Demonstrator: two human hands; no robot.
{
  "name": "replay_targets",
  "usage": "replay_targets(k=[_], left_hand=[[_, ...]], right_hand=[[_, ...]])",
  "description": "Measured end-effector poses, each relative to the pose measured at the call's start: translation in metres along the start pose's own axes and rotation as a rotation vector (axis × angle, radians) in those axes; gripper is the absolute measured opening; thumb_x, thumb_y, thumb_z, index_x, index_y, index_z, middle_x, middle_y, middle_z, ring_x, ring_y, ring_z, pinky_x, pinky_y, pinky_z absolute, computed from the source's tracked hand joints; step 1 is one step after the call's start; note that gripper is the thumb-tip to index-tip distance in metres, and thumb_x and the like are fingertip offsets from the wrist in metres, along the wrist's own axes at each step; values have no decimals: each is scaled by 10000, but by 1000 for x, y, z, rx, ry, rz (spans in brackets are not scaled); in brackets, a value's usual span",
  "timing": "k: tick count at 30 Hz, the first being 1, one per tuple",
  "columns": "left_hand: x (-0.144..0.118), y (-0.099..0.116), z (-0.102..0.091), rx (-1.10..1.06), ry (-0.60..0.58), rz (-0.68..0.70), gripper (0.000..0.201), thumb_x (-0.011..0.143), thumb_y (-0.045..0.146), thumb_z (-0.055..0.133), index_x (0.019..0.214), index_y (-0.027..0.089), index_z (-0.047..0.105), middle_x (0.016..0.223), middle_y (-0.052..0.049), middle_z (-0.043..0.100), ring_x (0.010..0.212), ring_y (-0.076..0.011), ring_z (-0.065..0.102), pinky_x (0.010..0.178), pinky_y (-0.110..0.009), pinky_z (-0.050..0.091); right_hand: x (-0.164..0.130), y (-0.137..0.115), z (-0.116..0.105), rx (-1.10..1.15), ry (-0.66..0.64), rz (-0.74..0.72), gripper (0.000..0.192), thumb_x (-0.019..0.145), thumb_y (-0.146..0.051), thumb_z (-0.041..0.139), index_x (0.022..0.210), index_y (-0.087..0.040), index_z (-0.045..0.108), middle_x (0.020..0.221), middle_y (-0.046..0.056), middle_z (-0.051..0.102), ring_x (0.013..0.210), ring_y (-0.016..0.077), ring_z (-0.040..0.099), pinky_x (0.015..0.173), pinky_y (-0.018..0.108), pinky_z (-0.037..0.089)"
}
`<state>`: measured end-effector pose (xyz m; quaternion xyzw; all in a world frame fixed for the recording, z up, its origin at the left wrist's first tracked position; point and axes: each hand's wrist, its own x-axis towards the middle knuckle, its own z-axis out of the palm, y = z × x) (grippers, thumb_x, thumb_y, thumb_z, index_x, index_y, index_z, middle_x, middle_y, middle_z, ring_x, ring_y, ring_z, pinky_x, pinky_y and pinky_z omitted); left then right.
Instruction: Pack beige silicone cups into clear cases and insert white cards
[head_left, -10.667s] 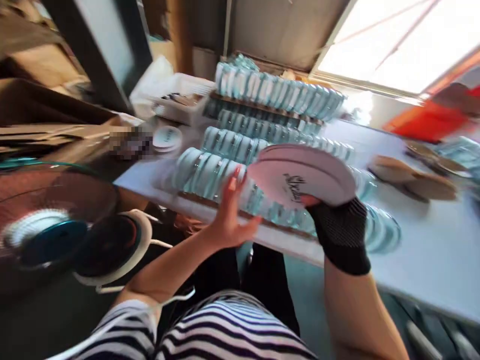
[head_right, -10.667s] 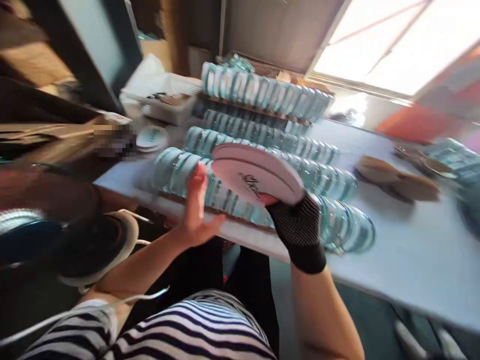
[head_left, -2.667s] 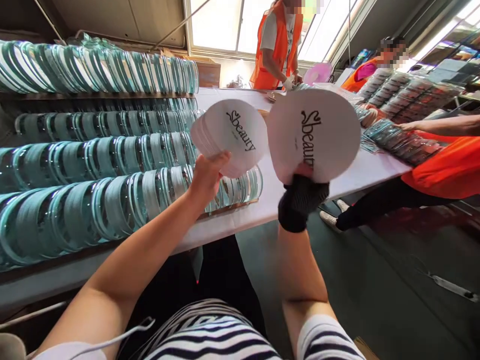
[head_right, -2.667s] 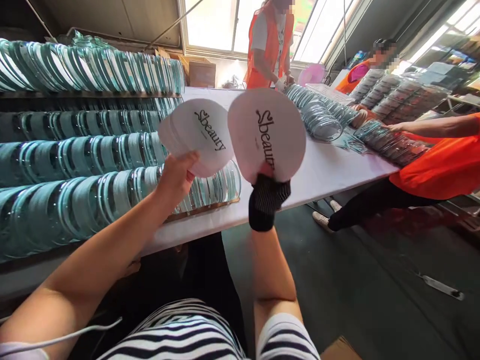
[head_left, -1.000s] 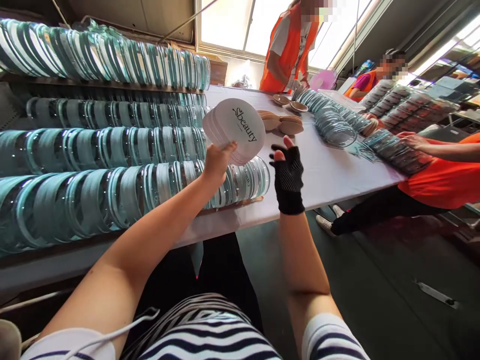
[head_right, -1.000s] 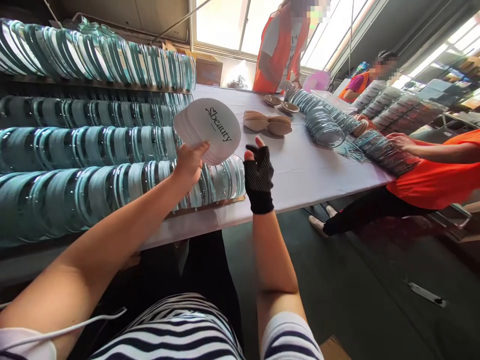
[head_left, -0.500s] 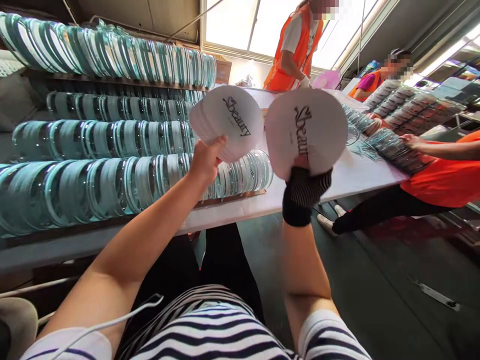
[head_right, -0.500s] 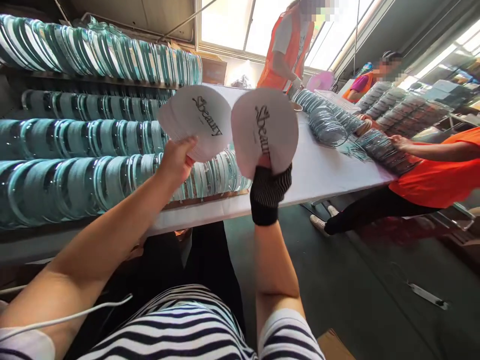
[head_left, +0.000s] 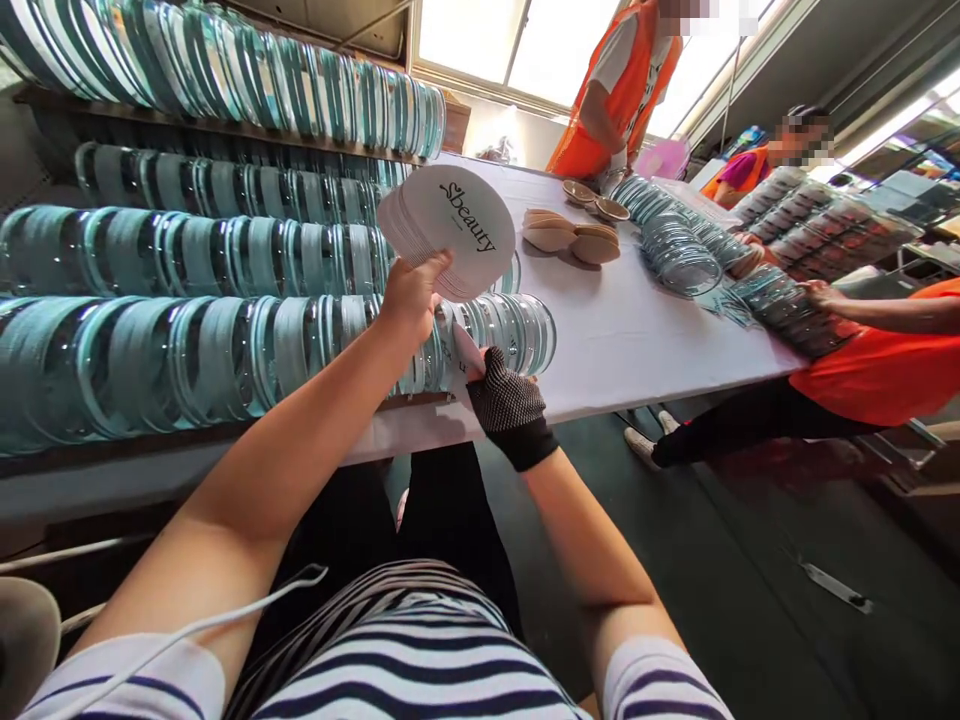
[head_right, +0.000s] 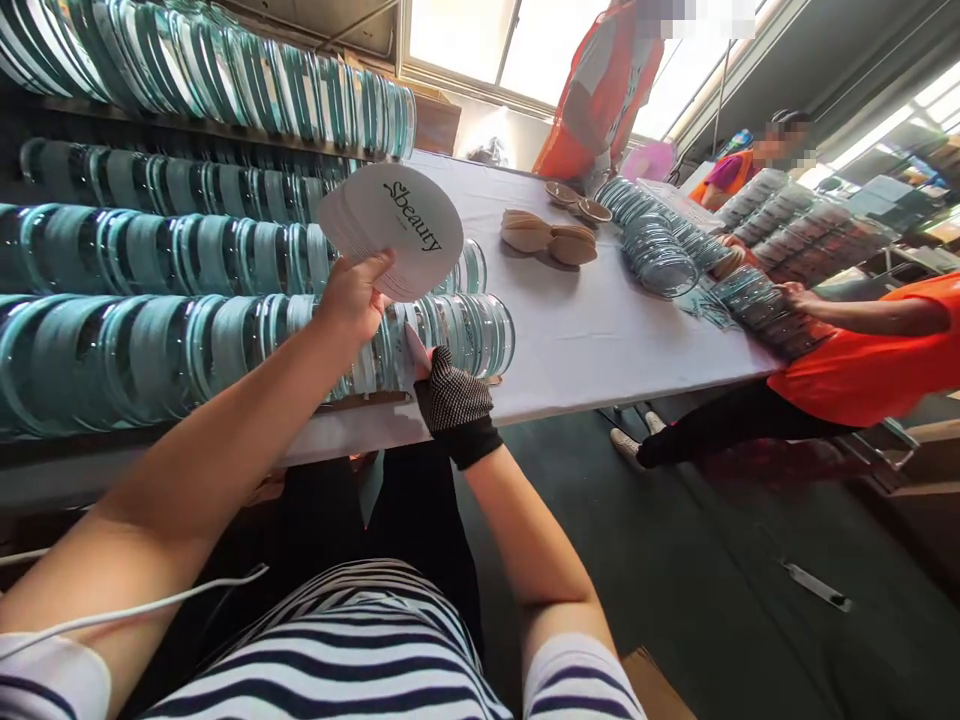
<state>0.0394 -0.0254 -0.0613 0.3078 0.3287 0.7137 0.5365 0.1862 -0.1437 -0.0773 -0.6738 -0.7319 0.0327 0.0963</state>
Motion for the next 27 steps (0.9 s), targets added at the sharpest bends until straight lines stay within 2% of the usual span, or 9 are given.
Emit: replay_targets(k=[3,7,11,15,18,21,23,24,27], left_hand=[[1,0,-2,-6,25,-4,366,698,221,763,1053,267,687,1083,-28,723,1138,-259,620,987,-466,493],[2,-3,-1,-21,-8,-16,342,720,195,730,1055,250,691,1041,-37,730,1118,-263,630,943,-456,519],[1,-4,1,-7,4,5,365,725,188,717,1083,251,686,1019,-21,737,1094,-246,640,905,-416,535],[-1,-2,0,-6,-18,-16,350,719,205,735,1065,240,693,1040,-33,733,1087,-251,642,926,-425,517],[-1,-2,-1,-32,-30,-19,360,715,213,753,1069,235,692,1048,-37,727,1115,-258,629,952,-430,503],[0,-5,-3,-25,-18,-7,375,713,232,768,1079,250,690,1035,-23,728,1118,-253,626,945,-417,509],[1,-6,-4,-5,-6,14,372,716,241,769,1079,262,691,1018,-15,731,1098,-245,635,927,-403,520],[2,-7,-4,2,-3,22,370,718,243,770,1079,265,692,1013,-13,732,1094,-244,637,924,-399,521],[2,-7,-3,3,-3,39,380,715,252,778,1085,260,690,1032,-23,730,1119,-248,627,947,-403,507]], right_hand=[[5,3,10,27,153,-17,371,958,-409,347,1090,-167,596,756,83,683,654,200,617,594,258,367],[4,6,27,77,298,-36,396,971,-374,305,942,-152,632,786,115,693,691,199,619,613,261,365],[22,-2,29,45,263,-83,385,976,-348,318,978,-141,643,753,102,692,665,192,614,599,260,343],[31,2,18,127,179,-148,317,961,-332,378,989,-170,649,855,90,720,750,192,649,632,248,377],[31,4,20,183,169,-112,247,931,-300,429,961,-170,637,853,84,717,779,190,660,664,245,411],[29,-4,31,129,150,-61,270,941,-298,407,956,-152,634,825,108,709,771,198,662,674,255,415],[26,-7,37,138,79,-31,289,947,-302,386,966,-155,635,793,112,699,732,194,654,653,257,408],[25,-5,38,215,4,-13,286,942,-300,385,996,-161,628,749,97,687,678,182,641,626,253,405],[22,9,36,739,-403,9,369,888,-321,431,1215,-181,528,586,-5,601,475,147,538,511,237,386]])
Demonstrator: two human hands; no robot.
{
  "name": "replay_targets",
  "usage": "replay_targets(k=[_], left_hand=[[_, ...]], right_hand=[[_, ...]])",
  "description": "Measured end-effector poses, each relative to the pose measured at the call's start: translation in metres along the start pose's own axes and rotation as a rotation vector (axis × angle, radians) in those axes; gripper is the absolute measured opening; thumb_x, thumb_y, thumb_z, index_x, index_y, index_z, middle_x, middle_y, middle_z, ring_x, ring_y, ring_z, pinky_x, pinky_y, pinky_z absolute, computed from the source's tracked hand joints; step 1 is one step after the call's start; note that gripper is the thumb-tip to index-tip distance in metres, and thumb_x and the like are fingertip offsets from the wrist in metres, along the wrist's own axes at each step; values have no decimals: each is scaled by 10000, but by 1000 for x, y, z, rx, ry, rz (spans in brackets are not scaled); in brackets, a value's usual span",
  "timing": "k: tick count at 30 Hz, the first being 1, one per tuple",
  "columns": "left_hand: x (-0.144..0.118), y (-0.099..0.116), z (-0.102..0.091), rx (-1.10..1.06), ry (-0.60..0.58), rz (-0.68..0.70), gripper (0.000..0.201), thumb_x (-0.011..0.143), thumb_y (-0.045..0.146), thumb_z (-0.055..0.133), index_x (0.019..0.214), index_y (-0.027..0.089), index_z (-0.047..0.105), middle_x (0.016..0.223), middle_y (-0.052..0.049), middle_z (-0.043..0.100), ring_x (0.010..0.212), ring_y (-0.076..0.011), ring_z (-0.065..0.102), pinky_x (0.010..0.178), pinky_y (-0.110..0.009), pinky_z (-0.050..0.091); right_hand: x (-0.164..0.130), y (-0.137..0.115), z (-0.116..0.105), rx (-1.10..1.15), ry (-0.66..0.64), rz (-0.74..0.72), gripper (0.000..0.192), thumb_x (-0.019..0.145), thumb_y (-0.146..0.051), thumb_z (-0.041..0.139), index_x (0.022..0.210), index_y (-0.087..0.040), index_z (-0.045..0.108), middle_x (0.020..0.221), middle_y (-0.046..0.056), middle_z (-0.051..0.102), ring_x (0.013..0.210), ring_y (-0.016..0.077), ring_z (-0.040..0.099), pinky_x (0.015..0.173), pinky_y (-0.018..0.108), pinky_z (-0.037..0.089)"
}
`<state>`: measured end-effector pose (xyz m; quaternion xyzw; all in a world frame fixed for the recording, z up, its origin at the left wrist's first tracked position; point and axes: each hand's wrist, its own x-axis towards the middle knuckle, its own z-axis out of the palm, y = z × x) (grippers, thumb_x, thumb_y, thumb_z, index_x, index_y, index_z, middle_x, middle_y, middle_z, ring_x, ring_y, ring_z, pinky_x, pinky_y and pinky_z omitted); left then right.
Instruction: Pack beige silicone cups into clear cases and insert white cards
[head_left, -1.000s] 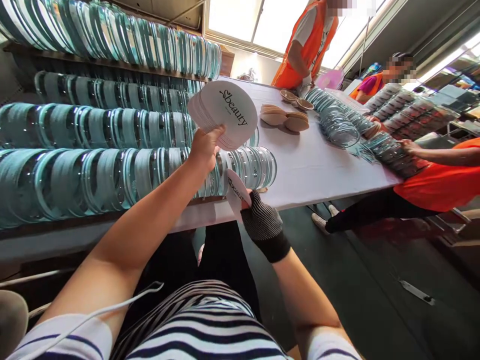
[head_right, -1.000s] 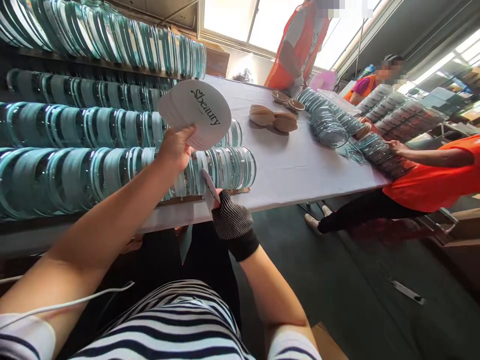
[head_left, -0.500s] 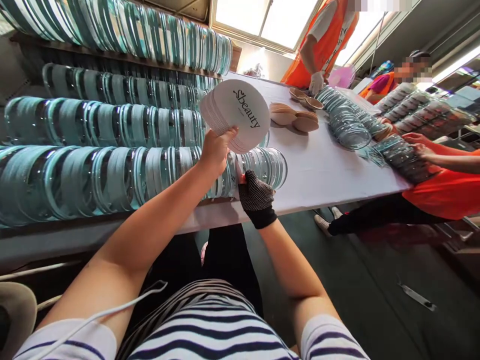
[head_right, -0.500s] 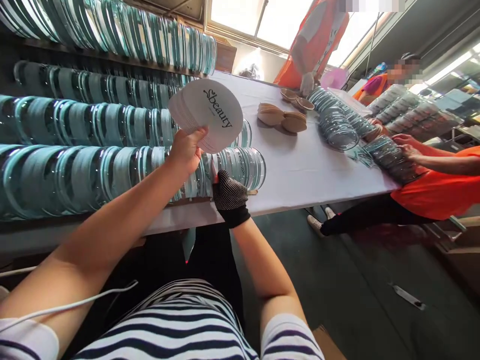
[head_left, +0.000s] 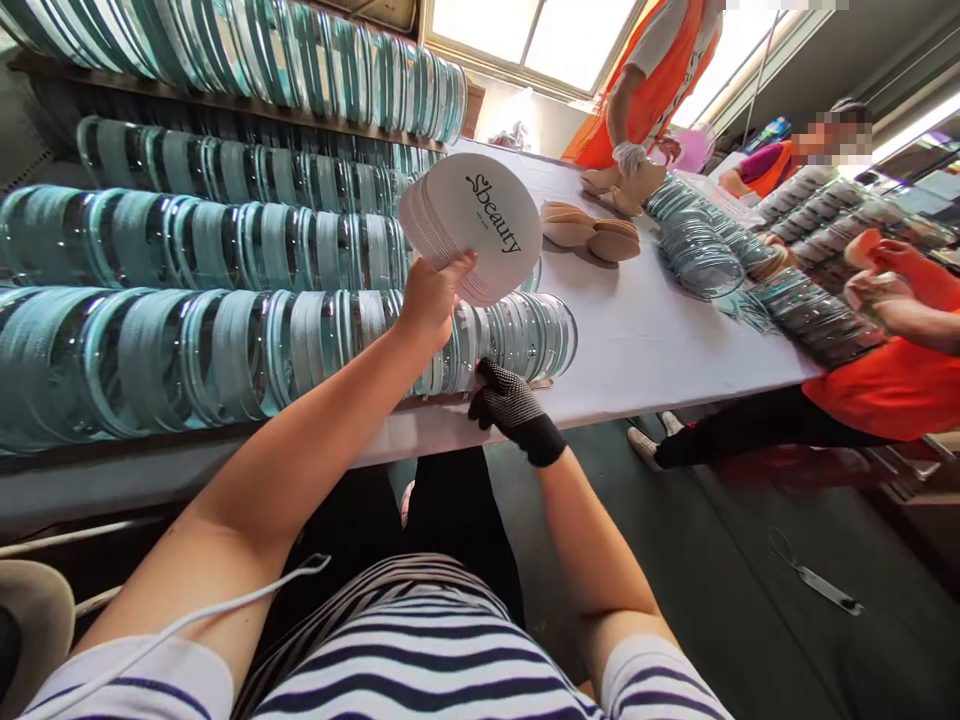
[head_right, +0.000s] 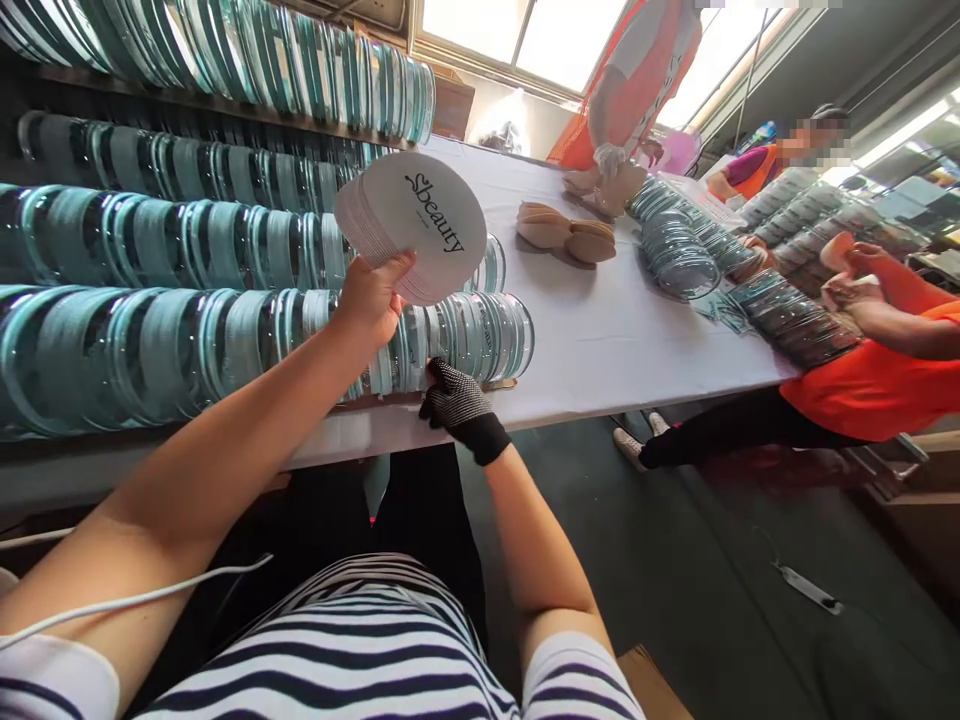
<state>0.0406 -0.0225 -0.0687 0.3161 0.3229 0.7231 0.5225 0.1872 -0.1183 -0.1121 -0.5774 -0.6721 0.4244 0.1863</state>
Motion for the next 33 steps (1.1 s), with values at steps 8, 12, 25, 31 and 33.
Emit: replay_targets(k=[8,12,25,31,33], left_hand=[[-3,-4,5,51,5,141,408,655,310,812,1035,202,707,986,-61,742,1084,-257,646,956,-379,499],[-2,-6,6,77,44,193,396,639,334,802,992,177,715,957,-70,743,1048,-256,660,958,-387,499],[-57,20,-4,66,-28,107,393,589,382,820,909,176,721,960,-77,746,940,-261,693,822,-371,566],[-44,33,-22,46,-52,27,388,605,366,824,932,198,702,982,-61,738,1037,-285,668,846,-386,566],[-31,41,-30,38,-8,55,379,635,350,812,970,219,693,1036,-52,733,1108,-278,640,901,-392,548]], right_hand=[[4,-17,3,810,-237,14,382,949,-448,256,1046,-216,542,507,-84,349,352,95,252,388,209,287],[-1,-25,-7,445,-205,10,364,924,-492,387,780,-197,544,468,-55,390,396,111,390,419,225,353],[22,-67,-42,-508,870,-510,596,949,-386,352,1508,-187,290,1488,150,412,1358,278,411,1049,477,421],[8,-76,-34,-236,1112,-331,562,960,-445,267,1348,-103,487,1215,193,618,1136,276,595,892,403,523],[-21,-65,-34,-221,1233,-254,619,930,-502,329,1312,-47,502,1177,234,625,1098,293,614,841,388,534]])
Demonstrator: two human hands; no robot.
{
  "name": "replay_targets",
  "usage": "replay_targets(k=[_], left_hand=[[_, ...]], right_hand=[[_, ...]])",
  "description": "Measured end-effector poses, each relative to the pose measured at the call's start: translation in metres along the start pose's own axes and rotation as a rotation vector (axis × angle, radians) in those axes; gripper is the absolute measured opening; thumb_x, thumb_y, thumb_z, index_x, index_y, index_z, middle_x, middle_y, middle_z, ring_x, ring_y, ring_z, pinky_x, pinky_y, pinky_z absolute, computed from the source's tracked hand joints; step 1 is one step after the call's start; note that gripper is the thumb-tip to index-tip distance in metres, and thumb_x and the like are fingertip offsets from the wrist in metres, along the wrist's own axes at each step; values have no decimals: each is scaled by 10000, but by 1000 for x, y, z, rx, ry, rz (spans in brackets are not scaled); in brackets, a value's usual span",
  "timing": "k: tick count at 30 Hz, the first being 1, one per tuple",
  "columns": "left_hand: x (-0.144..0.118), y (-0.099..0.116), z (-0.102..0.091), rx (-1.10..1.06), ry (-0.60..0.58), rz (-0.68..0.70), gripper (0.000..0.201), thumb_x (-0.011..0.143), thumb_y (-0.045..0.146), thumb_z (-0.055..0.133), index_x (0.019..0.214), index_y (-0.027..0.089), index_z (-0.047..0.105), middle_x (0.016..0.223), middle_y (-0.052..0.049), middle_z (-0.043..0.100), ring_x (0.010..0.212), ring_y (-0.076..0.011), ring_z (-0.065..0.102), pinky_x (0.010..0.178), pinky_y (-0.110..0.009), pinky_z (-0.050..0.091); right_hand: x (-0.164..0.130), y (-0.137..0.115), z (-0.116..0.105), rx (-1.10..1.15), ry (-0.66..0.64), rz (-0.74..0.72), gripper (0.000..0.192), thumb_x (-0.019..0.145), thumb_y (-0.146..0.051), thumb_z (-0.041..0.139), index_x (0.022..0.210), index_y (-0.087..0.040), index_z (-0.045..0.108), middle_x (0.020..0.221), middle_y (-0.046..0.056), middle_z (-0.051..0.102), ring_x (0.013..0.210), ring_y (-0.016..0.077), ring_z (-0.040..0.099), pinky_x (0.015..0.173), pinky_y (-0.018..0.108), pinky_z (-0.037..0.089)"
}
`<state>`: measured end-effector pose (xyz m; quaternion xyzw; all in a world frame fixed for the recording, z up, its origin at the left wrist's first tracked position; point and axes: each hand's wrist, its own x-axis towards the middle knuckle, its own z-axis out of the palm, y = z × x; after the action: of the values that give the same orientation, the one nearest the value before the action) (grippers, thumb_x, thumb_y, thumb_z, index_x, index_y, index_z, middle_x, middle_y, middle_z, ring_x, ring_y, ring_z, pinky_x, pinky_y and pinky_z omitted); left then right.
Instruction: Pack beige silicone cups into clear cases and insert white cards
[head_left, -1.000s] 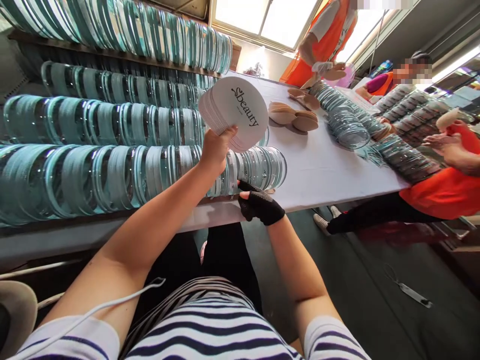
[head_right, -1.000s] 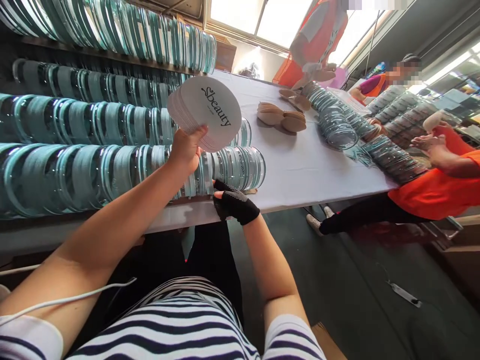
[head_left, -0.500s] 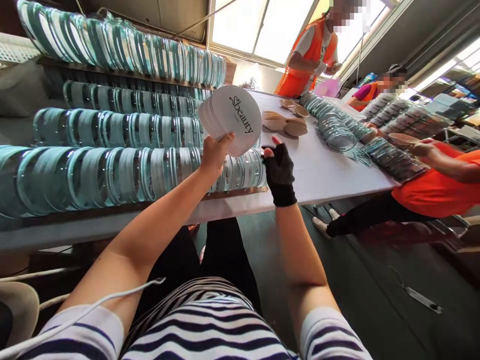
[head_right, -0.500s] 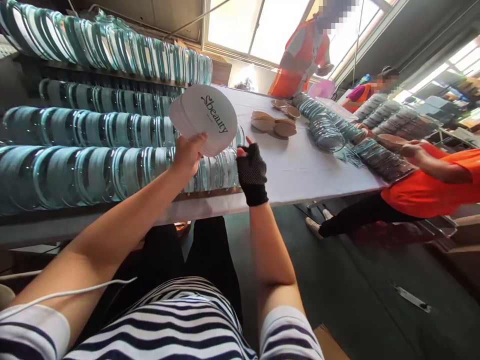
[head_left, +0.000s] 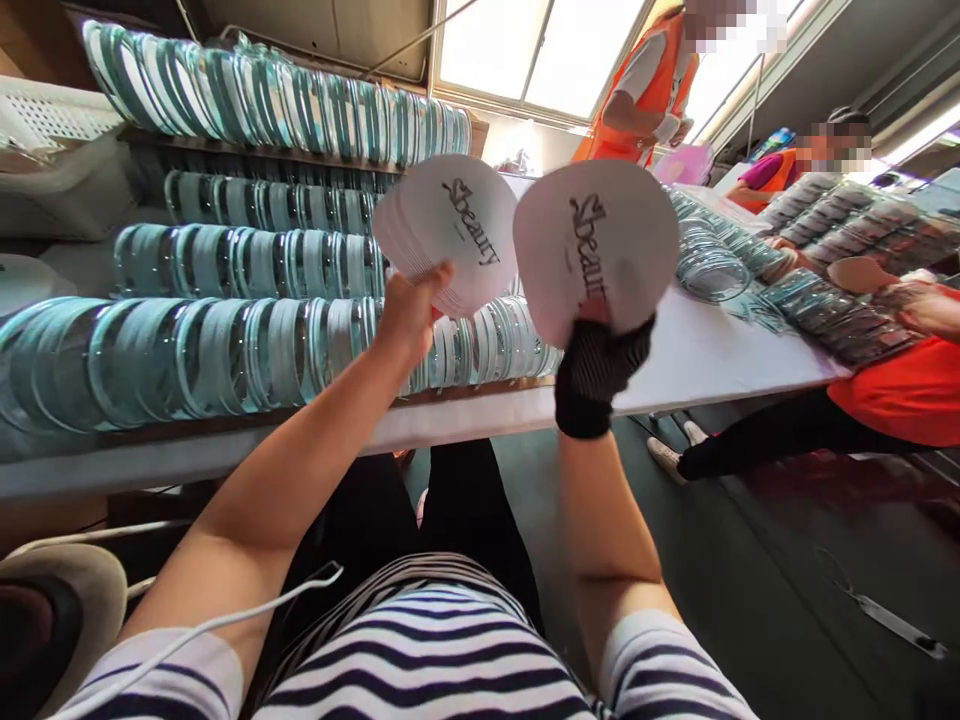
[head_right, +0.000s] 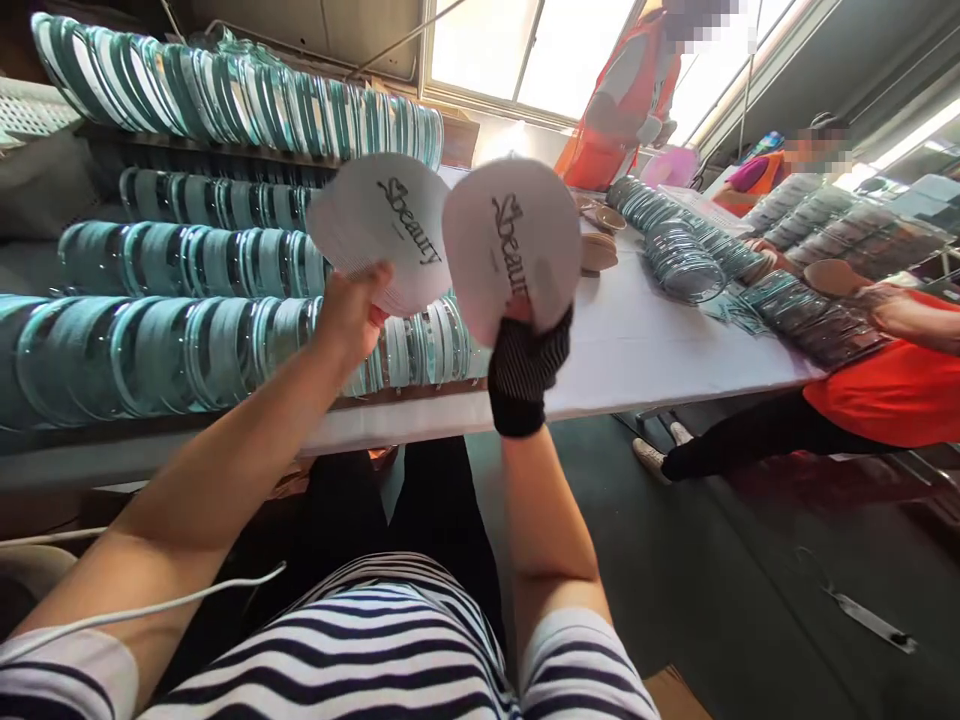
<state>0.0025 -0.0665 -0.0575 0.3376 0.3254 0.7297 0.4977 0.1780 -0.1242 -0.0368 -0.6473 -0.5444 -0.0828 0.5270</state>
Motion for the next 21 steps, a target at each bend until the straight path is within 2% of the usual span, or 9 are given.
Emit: replay_targets(k=[2,4,6,7,10,14,16,21], left_hand=[[14,4,-7,-4,38,12,418,659,331,801,1048,242,678,1111,-45,719,1154,-265,617,953,-409,521],[26,5,-13,-1,57,-6,448,692,315,777,1119,257,656,1178,-43,698,1175,-251,605,996,-437,489],[34,2,-17,4,65,-18,436,709,310,766,1128,266,652,1196,-40,692,1180,-237,601,1024,-445,466],[36,-1,-18,4,67,-13,423,708,310,770,1113,269,658,1191,-35,696,1182,-231,599,1031,-438,461],[38,-6,-23,2,57,12,388,682,315,796,1050,273,681,1151,-18,713,1188,-223,595,1029,-402,465],[38,-8,-26,4,68,21,352,680,308,795,1016,272,696,1093,-5,731,1160,-219,612,990,-371,490],[38,-8,-26,-1,78,21,335,683,301,791,1003,259,700,1062,-10,738,1132,-220,626,964,-364,505],[40,-12,-25,-47,55,19,326,691,243,773,1009,235,703,1037,-22,740,1041,-210,664,941,-360,516]], right_hand=[[-25,9,-32,-136,-119,-74,658,879,-554,425,1287,-49,530,1034,212,675,938,300,667,715,372,547],[-56,13,-57,-222,-402,-188,541,891,-486,443,1252,-108,580,917,152,711,799,258,686,648,319,537],[-80,11,-67,-253,-602,-293,451,911,-411,422,1241,-160,601,900,113,731,744,223,688,641,282,523],[-87,7,-66,-266,-654,-325,434,915,-387,415,1247,-177,601,913,102,736,737,213,688,643,271,515],[-89,-10,-39,-348,-727,-326,435,911,-347,420,1298,-208,565,910,78,740,707,198,680,616,252,473],[-68,-24,8,-451,-804,-274,412,921,-325,402,1285,-193,543,786,58,715,635,190,643,573,247,400],[-61,-25,18,-459,-769,-258,395,937,-362,378,1224,-161,561,767,65,702,627,193,633,571,254,380],[-65,-19,25,-472,-624,-258,373,953,-341,325,1039,-125,617,730,88,677,638,192,623,580,260,352]])
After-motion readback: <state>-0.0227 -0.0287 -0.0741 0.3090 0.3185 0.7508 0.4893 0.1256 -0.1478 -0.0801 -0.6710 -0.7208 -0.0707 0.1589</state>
